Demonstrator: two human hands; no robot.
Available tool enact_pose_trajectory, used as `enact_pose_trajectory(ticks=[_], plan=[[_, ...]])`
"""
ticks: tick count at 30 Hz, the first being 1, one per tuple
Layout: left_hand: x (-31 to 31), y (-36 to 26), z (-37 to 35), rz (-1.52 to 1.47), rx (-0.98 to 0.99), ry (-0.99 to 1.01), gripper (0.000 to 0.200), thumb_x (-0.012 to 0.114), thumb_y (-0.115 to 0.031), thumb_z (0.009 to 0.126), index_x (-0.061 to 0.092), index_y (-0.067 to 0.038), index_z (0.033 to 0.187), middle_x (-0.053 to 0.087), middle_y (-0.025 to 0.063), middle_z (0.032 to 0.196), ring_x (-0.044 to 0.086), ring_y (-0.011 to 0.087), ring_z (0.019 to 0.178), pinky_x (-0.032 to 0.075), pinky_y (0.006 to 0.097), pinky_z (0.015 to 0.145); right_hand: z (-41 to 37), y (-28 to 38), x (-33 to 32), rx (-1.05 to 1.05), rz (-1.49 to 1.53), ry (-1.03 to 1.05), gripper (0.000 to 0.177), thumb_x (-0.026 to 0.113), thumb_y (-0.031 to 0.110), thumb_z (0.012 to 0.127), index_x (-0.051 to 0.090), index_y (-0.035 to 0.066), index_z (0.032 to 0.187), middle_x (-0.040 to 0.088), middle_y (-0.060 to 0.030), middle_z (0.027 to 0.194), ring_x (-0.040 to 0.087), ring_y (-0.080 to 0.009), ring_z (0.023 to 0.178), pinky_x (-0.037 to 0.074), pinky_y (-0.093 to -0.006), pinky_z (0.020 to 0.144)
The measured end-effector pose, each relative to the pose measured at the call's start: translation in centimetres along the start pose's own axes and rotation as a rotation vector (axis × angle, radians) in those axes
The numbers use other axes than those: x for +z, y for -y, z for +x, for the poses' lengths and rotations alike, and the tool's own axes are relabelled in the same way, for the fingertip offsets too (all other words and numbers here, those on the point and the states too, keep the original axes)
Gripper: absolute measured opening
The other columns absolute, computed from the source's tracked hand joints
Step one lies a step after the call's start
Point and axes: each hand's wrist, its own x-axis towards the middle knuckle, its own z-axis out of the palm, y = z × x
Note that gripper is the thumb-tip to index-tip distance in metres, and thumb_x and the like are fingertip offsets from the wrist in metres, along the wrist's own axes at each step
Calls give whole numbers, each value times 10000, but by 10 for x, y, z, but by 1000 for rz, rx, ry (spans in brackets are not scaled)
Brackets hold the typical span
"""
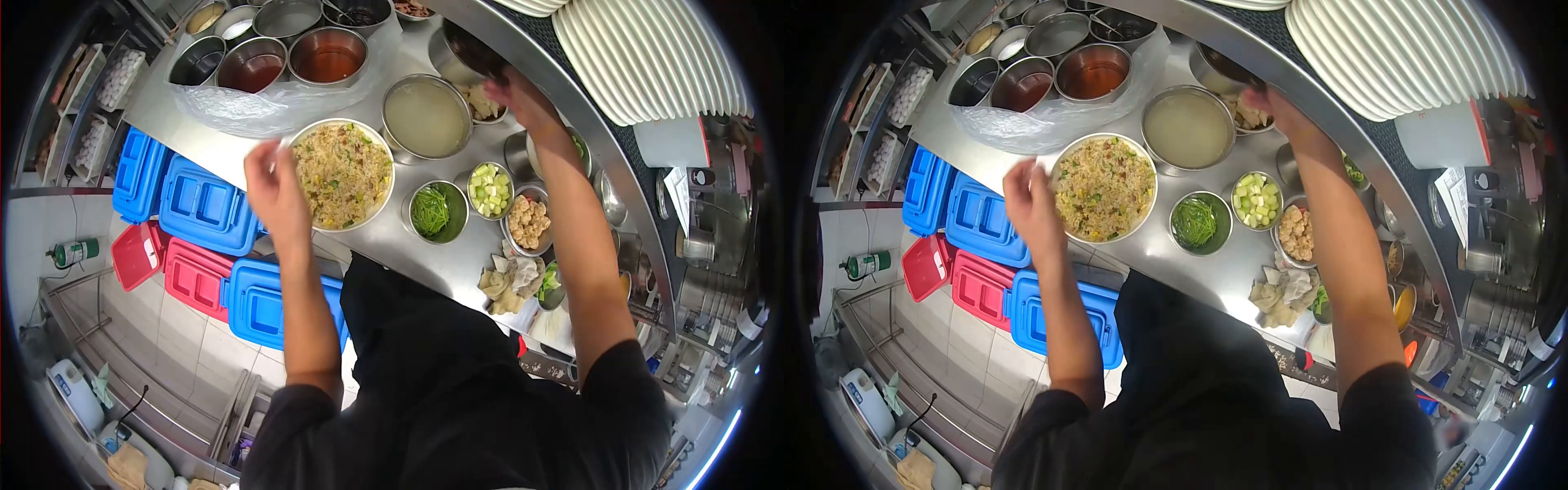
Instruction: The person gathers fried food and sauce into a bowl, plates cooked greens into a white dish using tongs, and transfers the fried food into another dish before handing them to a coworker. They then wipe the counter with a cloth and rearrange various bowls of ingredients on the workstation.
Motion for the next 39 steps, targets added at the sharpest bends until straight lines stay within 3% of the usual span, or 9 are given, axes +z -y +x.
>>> enact_pose_trajectory(ticks=[10, 13, 18, 22, 23, 26, 30, 35, 39], plan=[[-187, 73, -60, 234, -229, -226, 265, 649, -139, 1012, 575, -55, 1253, 562, -1, 996, 477, 49, 761, 403, 208, 648, 129, -29, 90, 244, 203, -82, 294, 405, -8, 1000, 491, -71, 1274, 613, -197, 1090, 674, -268, 847, 680, -469, 824], [-198, 81, -63, 157, -418, -258, 296, 658, -189, 1013, 564, -80, 1272, 555, -16, 1015, 451, 37, 713, 377, 201, 587, 139, -44, 95, 332, 223, -97, 339, 384, -17, 997, 458, -59, 1325, 591, -212, 1149, 674, -285, 855, 677, -489, 834], [-155, 105, -54, -8, -610, -156, 393, 627, -297, 1028, 527, -78, 1339, 605, 48, 1127, 559, 113, 820, 475, 266, 687, 139, -67, 106, 438, 227, -151, 355, 348, 11, 1019, 484, 4, 1346, 615, -194, 1181, 696, -326, 886, 682, -503, 745], [-111, 154, -29, -113, -736, -131, 521, 548, -443, 1058, 456, -77, 1417, 596, 103, 1269, 588, 183, 976, 508, 352, 837, 130, -70, 82, 434, -74, -20, 281, 518, 165, 1055, 539, -44, 1241, 656, -156, 1042, 722, -276, 883, 662, -399, 812], [-101, 159, -19, -74, -750, -137, 548, 525, -465, 1063, 438, -65, 1428, 585, 115, 1289, 587, 199, 1020, 504, 365, 873, 112, -51, 70, 449, -227, 52, 329, 619, 288, 1028, 607, -25, 1127, 694, -123, 939, 733, -243, 864, 639, -340, 793], [-78, 169, 10, -43, -753, -181, 618, 466, -512, 1075, 396, -28, 1453, 559, 146, 1342, 576, 241, 1138, 488, 391, 967, 77, -37, 27, 222, -277, 49, 355, 662, 350, 1000, 640, 0, 1046, 711, -115, 918, 728, -211, 846, 621, -328, 758], [-58, 182, 35, -133, -708, -292, 717, 436, -534, 1078, 360, 68, 1460, 535, 212, 1400, 565, 292, 1227, 463, 393, 1037, 22, -28, -38, 66, -700, 4, 313, 605, 312, 1002, 666, 6, 1007, 703, -71, 900, 661, -150, 734, 552, -296, 726], [-50, 188, 37, -50, -666, -372, 845, 419, -585, 1064, 437, 199, 1377, 582, 300, 1364, 610, 354, 1205, 473, 388, 1034, -109, -32, -55, 74, -425, -164, 222, 565, 233, 1029, 658, 33, 1017, 685, -48, 918, 609, -91, 713, 510, -266, 660], [-50, 196, 37, 44, -647, -362, 883, 411, -613, 1053, 499, 228, 1307, 624, 318, 1297, 640, 377, 1156, 497, 396, 998, -202, -63, -64, -59, -603, -274, 185, 638, 206, 1012, 655, 26, 1049, 653, -27, 775, 562, -81, 607, 462, -276, 564]])
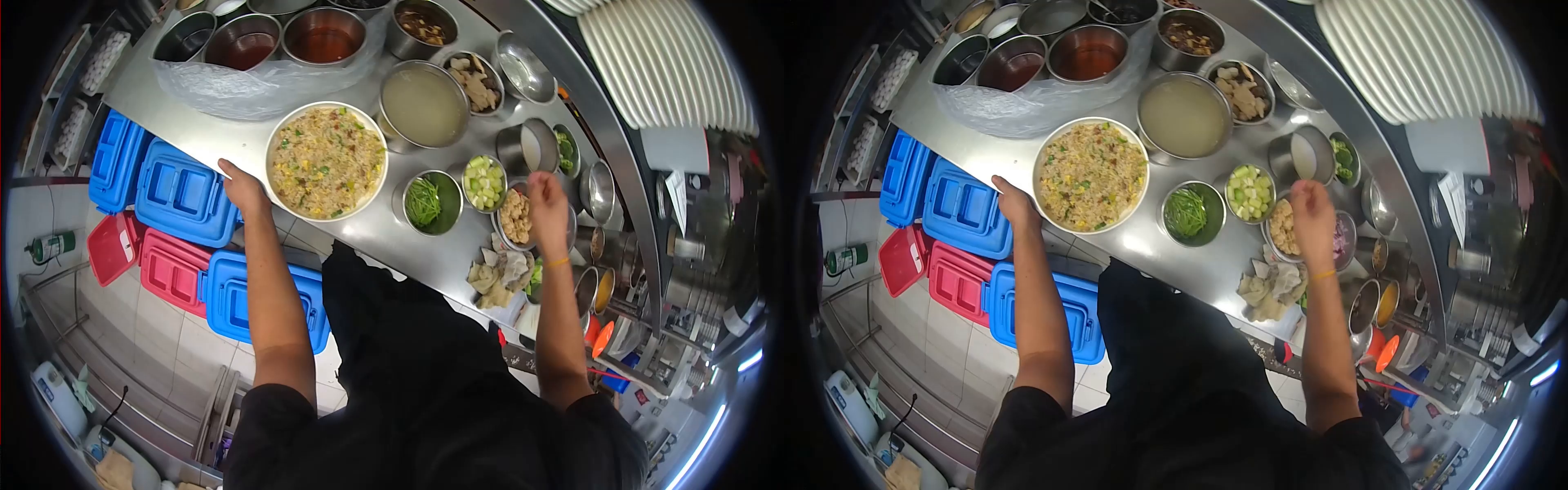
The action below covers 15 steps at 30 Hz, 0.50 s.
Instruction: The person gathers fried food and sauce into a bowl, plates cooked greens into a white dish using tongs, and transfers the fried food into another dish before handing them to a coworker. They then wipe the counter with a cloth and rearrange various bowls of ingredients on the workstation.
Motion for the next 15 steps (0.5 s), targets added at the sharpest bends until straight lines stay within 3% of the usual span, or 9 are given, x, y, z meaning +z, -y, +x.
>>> enact_pose_trajectory(ticks=[1, 4, 8, 9, 11, 13, 15], plan=[[0, 1, 1, 25, -6, -11, 891, 411, -616, 1051, 494, 233, 1308, 621, 324, 1298, 640, 380, 1155, 498, 397, 996, -22, -9, 0, -60, -58, -41, 183, 657, 204, 1003, 656, 29, 1058, 644, -26, 742, 556, -79, 597, 450, -283, 548], [0, 3, 2, 135, 21, -20, 942, 384, -649, 1036, 519, 253, 1270, 597, 381, 1303, 619, 444, 1183, 487, 432, 1012, -85, -4, -3, 18, -170, 16, 162, 680, 181, 981, 660, 42, 1062, 645, -45, 723, 566, -78, 610, 449, -287, 555], [1, 5, 9, 316, 46, -88, 988, 353, -687, 1018, 568, 262, 1192, 624, 406, 1220, 623, 490, 1148, 496, 477, 988, -120, -24, -6, 158, -34, 125, 139, 683, 157, 967, 673, 50, 1055, 683, -74, 775, 610, -101, 668, 475, -286, 607], [1, 2, 8, 356, 42, -100, 994, 350, -691, 1016, 574, 264, 1180, 634, 405, 1200, 630, 492, 1134, 500, 482, 978, -120, -27, -6, 100, -23, 100, 148, 680, 170, 970, 678, 53, 1059, 693, -82, 801, 631, -132, 686, 487, -303, 624], [2, -1, 7, 388, 24, -107, 1014, 344, -707, 1008, 590, 269, 1139, 653, 397, 1159, 645, 495, 1103, 507, 497, 962, -101, -28, -1, -17, -6, 54, 167, 674, 197, 977, 687, 59, 1069, 714, -100, 854, 674, -195, 723, 513, -338, 658], [1, -2, 7, 427, 19, -115, 1021, 343, -712, 1005, 592, 270, 1130, 655, 393, 1158, 645, 498, 1103, 507, 499, 964, -54, -11, -4, -152, -341, 12, 199, 667, 222, 966, 697, 70, 1090, 734, -118, 962, 702, -313, 849, 538, -401, 748], [3, -10, -2, 432, -2, -136, 1015, 335, -717, 1003, 607, 252, 1134, 647, 395, 1174, 639, 499, 1113, 508, 496, 977, 11, -13, -2, -256, -485, -79, 221, 632, 222, 960, 710, 93, 1121, 722, -141, 1094, 677, -379, 972, 539, -448, 830]])
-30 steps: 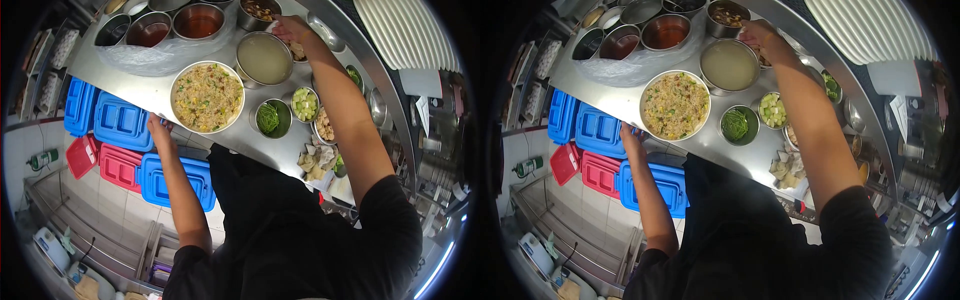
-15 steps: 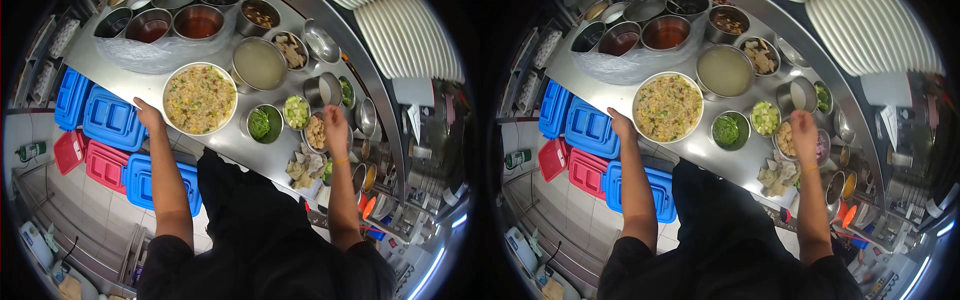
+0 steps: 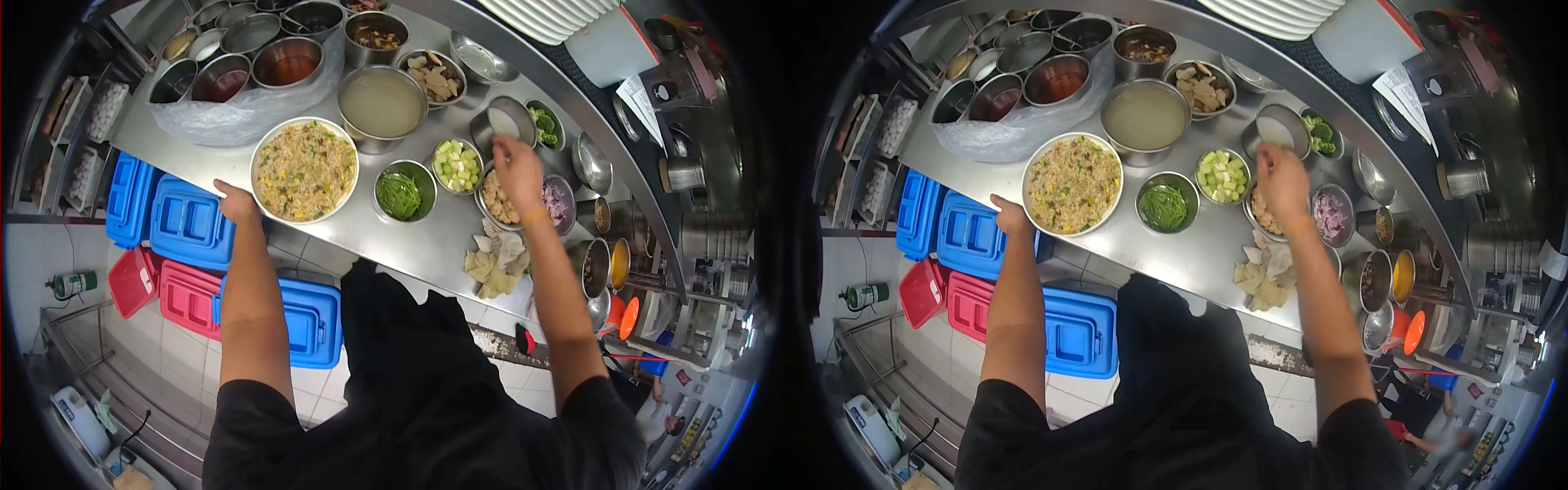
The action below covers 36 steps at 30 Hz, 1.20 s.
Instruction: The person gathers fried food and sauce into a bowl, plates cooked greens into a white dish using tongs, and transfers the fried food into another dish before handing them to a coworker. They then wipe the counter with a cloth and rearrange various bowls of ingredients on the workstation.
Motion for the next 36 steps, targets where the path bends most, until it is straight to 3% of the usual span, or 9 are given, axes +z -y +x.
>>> enact_pose_trajectory(ticks=[4, 7, 11, 20, 26, 29, 32, 34, 36], plan=[[-1, -2, 3, 58, 17, 10, 1003, 334, -714, 1003, 617, 237, 1144, 656, 378, 1180, 646, 486, 1111, 517, 484, 970, 132, -40, 43, -176, -382, -99, 397, 606, 196, 927, 665, 182, 1319, 651, -156, 1256, 640, -350, 1152, 523, -471, 988], [0, -4, -3, -25, 19, 6, 997, 347, -716, 1002, 621, 234, 1131, 667, 372, 1151, 652, 481, 1093, 520, 488, 951, 202, -57, 68, -55, -546, 148, 485, 587, 186, 921, 614, 221, 1404, 627, -143, 1340, 622, -358, 1210, 522, -470, 1008], [-1, 0, 1, 0, 15, 8, 983, 357, -704, 1006, 607, 235, 1151, 665, 372, 1156, 650, 481, 1091, 517, 487, 950, 235, -55, 83, -15, -567, 343, 425, 549, 118, 904, 702, 191, 1294, 672, -152, 1299, 637, -335, 1221, 526, -463, 998], [-6, -9, -10, -49, -19, 37, 962, 373, -682, 1014, 543, 234, 1253, 632, 359, 1257, 631, 461, 1154, 498, 465, 997, 275, -51, 123, -152, -429, 173, 322, 546, 65, 900, 758, 136, 1131, 707, -139, 1190, 666, -319, 1164, 537, -430, 968], [5, 11, 17, 86, 22, -15, 986, 360, -719, 997, 627, 221, 1126, 667, 372, 1154, 656, 480, 1078, 511, 505, 970, 284, -14, 136, -158, -394, 180, 237, 679, 179, 847, 778, 112, 1051, 744, -150, 1083, 713, -331, 1056, 568, -433, 918], [11, 16, 28, 189, 53, -134, 1005, 347, -764, 980, 702, 171, 885, 710, 341, 894, 697, 496, 858, 573, 546, 755, 263, 2, 124, -254, -345, 226, 319, 778, 281, 801, 765, 48, 1017, 752, -181, 1025, 730, -359, 999, 581, -462, 856], [8, 8, 16, 117, 27, -70, 960, 361, -715, 1004, 685, 188, 984, 720, 312, 965, 707, 467, 889, 577, 533, 754, 235, 6, 111, -212, -251, 254, 335, 708, 281, 874, 715, 43, 1110, 729, -199, 1069, 710, -370, 1021, 570, -469, 840], [-3, -12, -17, 30, -64, -32, 1009, 412, -758, 954, 657, 209, 1103, 708, 309, 1128, 693, 470, 996, 569, 521, 837, 193, 17, 101, -91, -190, 29, 353, 653, 278, 923, 676, 51, 1193, 709, -194, 1076, 697, -363, 988, 558, -469, 833], [-3, -13, -17, -7, -92, -15, 1007, 402, -756, 956, 651, 205, 1127, 703, 297, 1162, 684, 463, 1032, 562, 517, 869, 101, 40, 61, -44, 244, -392, 348, 629, 248, 952, 652, 56, 1242, 692, -163, 996, 682, -344, 925, 546, -460, 801]])
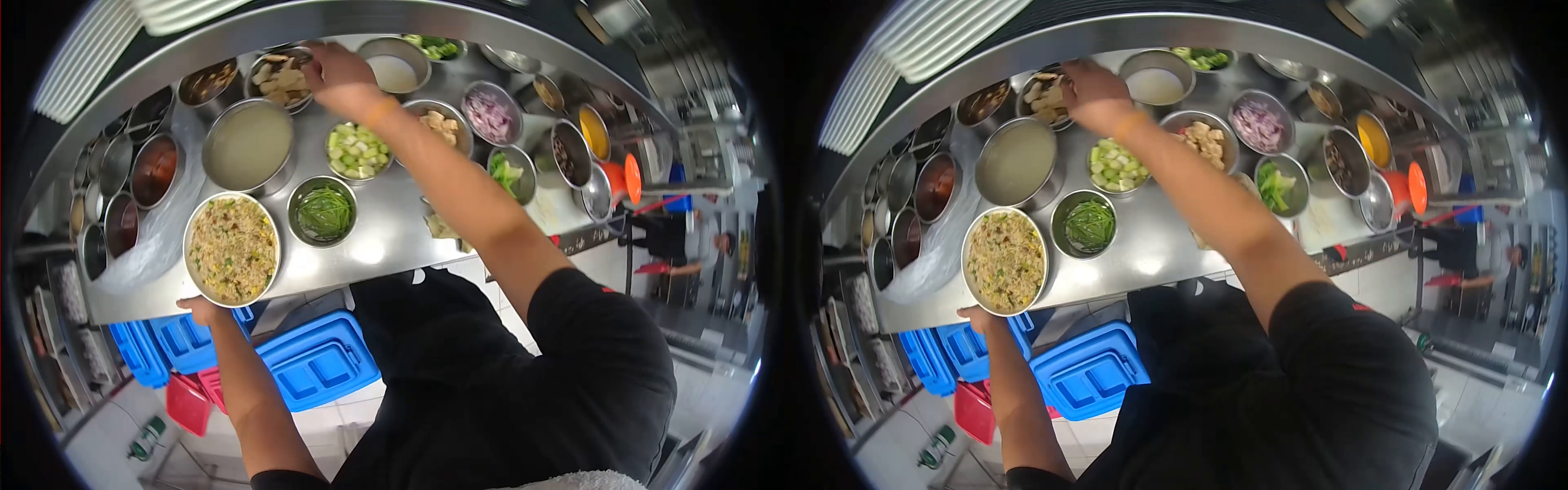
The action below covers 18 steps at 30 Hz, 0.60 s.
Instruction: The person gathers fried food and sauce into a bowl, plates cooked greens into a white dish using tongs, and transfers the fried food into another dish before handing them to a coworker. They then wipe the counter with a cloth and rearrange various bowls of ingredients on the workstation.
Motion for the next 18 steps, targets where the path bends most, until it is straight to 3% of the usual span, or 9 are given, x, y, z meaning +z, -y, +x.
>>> enact_pose_trajectory(ticks=[4, 7, 8, 10, 13, 16, 18], plan=[[-4, 2, -3, -21, 12, 30, 994, 384, -746, 965, 651, 195, 1142, 702, 288, 1170, 670, 447, 1084, 548, 505, 922, -159, 40, -101, 191, 165, 100, 324, 648, 180, 946, 640, 95, 1258, 679, -148, 1033, 678, -349, 903, 549, -453, 732], [-6, -5, -21, -49, -21, 23, 978, 369, -736, 974, 656, 183, 1143, 705, 273, 1163, 667, 432, 1083, 543, 490, 950, -261, 42, -156, 292, 30, 316, 359, 655, 187, 944, 619, 86, 1287, 683, -154, 1050, 684, -360, 901, 564, -456, 745], [-8, -7, -29, -31, -25, 34, 958, 362, -723, 982, 657, 171, 1158, 702, 254, 1190, 667, 420, 1095, 546, 475, 956, -286, 34, -168, 298, -15, 295, 374, 661, 194, 940, 606, 80, 1292, 685, -159, 1058, 684, -366, 909, 565, -461, 753], [-14, -10, -38, 9, -34, 61, 920, 348, -698, 998, 659, 147, 1186, 697, 218, 1243, 667, 397, 1119, 552, 443, 968, -314, 21, -191, 362, -109, 255, 401, 668, 206, 936, 582, 72, 1304, 686, -168, 1069, 683, -377, 926, 565, -472, 767], [-13, -11, -37, 67, -22, 20, 912, 320, -678, 1018, 657, 154, 1177, 695, 231, 1239, 659, 400, 1137, 539, 440, 991, -321, 4, -208, 492, -199, 174, 398, 656, 242, 941, 542, 52, 1271, 680, -191, 1059, 680, -400, 935, 559, -492, 781], [-13, -5, -34, 75, 2, 18, 911, 338, -688, 1009, 656, 148, 1184, 702, 237, 1217, 662, 414, 1126, 545, 452, 977, -326, -18, -190, 652, -192, 357, 324, 637, 259, 946, 541, 49, 1174, 674, -203, 1037, 681, -406, 921, 560, -486, 764], [-13, -5, -33, 53, 16, 30, 914, 362, -702, 996, 655, 141, 1192, 709, 240, 1198, 666, 428, 1113, 553, 465, 959, -343, -29, -169, 597, -268, 378, 293, 639, 271, 938, 519, 48, 1085, 678, -208, 989, 692, -394, 870, 559, -491, 746]])
